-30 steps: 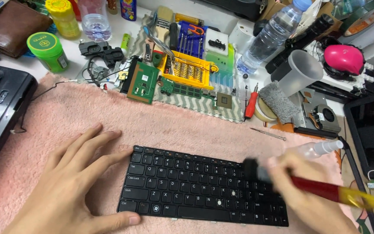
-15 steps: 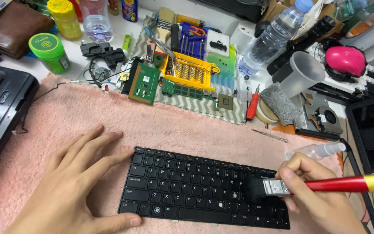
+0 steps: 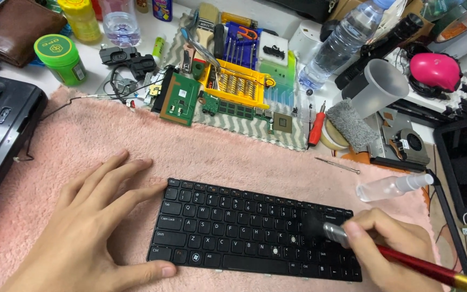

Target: The person cleans a detached laptop keyboard by brushing it with a paintbrush. They systematically sweep across the keys to remove dust and debris from the surface and between the keys.

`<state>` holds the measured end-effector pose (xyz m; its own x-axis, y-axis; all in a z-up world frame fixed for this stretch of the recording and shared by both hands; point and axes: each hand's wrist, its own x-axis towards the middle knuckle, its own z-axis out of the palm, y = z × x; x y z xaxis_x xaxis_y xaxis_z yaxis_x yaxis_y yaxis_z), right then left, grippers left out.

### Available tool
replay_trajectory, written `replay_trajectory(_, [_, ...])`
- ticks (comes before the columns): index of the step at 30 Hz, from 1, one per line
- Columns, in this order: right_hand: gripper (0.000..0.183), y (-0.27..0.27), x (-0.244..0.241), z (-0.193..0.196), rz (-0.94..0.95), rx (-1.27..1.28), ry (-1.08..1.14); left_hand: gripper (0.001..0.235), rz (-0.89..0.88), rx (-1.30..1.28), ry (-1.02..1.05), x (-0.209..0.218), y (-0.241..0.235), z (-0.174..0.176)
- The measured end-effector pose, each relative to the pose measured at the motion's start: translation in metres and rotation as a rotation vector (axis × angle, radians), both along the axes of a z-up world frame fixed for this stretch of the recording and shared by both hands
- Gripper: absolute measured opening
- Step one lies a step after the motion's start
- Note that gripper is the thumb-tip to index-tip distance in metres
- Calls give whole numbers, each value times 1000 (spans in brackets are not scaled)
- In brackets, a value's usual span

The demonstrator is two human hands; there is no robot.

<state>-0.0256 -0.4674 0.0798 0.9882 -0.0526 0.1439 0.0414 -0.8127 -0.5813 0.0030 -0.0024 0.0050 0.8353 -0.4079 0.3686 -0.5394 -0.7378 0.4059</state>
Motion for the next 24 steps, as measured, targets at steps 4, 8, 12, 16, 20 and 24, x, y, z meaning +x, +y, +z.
replay_trajectory(4, [14, -6, 2, -6, 69, -166, 4, 128, 14, 5, 30, -1, 0, 1])
replay_trajectory(8, [8, 18, 3, 9, 319, -127, 25, 129, 2, -2, 33, -1, 0, 5])
replay_trajectory(12, [19, -6, 6, 4, 223, -6, 252, 127, 9, -2, 45, -2, 0, 4])
replay_trajectory(16, [9, 2, 8, 0, 70, 104, 195, 127, 18, 15, 33, -1, 0, 2])
replay_trajectory(20, [34, -16, 9, -2, 74, 6, 414, 128, 20, 21, 33, -2, 0, 1])
replay_trajectory(24, [26, 2, 9, 6, 24, 67, 226, 126, 31, 37, 36, -1, 2, -5])
